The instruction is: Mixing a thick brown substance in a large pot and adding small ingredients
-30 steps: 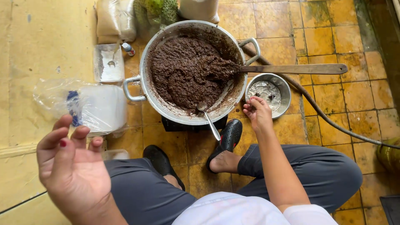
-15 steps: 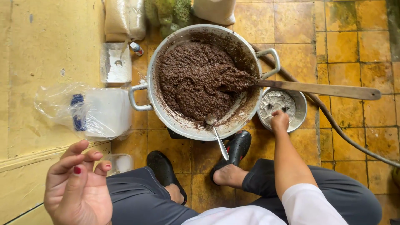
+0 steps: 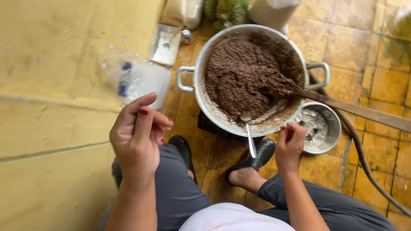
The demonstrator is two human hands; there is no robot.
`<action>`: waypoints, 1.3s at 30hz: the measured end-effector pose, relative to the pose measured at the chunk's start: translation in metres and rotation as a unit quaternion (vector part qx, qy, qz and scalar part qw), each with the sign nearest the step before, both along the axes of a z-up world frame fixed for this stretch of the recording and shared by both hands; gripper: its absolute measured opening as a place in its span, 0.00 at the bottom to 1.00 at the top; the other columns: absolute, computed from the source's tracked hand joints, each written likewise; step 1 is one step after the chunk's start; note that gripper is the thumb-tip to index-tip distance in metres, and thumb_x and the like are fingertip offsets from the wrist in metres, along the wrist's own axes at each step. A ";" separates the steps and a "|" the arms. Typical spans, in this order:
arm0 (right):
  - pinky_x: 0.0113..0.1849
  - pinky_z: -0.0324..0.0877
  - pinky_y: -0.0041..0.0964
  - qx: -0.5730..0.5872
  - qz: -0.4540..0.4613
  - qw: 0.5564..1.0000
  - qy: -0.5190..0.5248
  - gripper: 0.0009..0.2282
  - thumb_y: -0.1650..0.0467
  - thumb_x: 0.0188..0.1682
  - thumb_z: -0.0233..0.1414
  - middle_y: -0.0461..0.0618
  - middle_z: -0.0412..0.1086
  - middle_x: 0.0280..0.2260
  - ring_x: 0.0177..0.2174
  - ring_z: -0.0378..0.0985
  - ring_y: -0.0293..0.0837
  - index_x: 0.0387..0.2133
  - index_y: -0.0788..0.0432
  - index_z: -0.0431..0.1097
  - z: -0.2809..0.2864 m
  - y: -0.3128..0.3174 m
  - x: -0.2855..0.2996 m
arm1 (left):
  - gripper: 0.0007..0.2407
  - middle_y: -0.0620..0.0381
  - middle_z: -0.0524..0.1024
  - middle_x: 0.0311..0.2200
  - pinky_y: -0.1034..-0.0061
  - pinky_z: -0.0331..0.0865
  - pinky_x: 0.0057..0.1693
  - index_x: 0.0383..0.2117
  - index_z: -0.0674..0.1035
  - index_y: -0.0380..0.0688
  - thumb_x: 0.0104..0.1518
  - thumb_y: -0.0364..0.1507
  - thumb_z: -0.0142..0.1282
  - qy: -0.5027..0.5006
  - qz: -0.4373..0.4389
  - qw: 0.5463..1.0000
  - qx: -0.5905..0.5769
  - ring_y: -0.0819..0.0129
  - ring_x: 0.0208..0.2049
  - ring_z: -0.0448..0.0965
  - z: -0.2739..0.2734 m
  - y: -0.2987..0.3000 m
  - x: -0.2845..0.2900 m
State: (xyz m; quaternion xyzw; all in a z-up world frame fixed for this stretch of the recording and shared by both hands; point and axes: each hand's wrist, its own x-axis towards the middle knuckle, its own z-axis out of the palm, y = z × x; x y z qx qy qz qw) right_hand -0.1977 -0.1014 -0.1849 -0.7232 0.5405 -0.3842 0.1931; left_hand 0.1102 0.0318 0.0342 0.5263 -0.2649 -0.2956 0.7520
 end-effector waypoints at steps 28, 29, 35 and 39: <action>0.51 0.71 0.54 0.018 0.186 0.932 0.310 0.14 0.75 0.53 0.60 0.61 0.70 0.59 0.57 0.68 0.59 0.53 0.60 0.77 0.042 0.038 0.026 | 0.11 0.42 0.81 0.36 0.62 0.74 0.44 0.41 0.79 0.35 0.51 0.21 0.54 -0.194 0.106 0.805 0.551 0.47 0.36 0.79 -0.482 0.135 0.149; 0.51 0.71 0.54 0.017 0.184 0.932 0.313 0.14 0.75 0.53 0.60 0.61 0.70 0.59 0.57 0.68 0.59 0.53 0.60 0.77 0.043 0.039 0.029 | 0.11 0.42 0.81 0.36 0.62 0.74 0.44 0.41 0.79 0.35 0.51 0.21 0.54 -0.192 0.103 0.807 0.548 0.47 0.36 0.79 -0.456 0.127 0.150; 0.51 0.73 0.50 -0.012 0.209 0.937 0.280 0.14 0.77 0.51 0.61 0.62 0.71 0.59 0.57 0.72 0.58 0.51 0.61 0.77 0.054 0.044 0.039 | 0.15 0.45 0.73 0.55 0.55 0.66 0.58 0.58 0.74 0.53 0.68 0.36 0.43 -0.181 0.065 0.648 0.737 0.47 0.57 0.71 -0.469 0.102 0.162; 0.51 0.73 0.45 -0.003 0.212 0.942 0.262 0.14 0.78 0.50 0.60 0.59 0.71 0.57 0.54 0.74 0.54 0.51 0.61 0.77 0.057 0.042 0.031 | 0.27 0.48 0.67 0.56 0.58 0.75 0.55 0.61 0.69 0.54 0.52 0.25 0.65 -0.193 -0.017 0.652 0.733 0.52 0.54 0.70 -0.459 0.105 0.158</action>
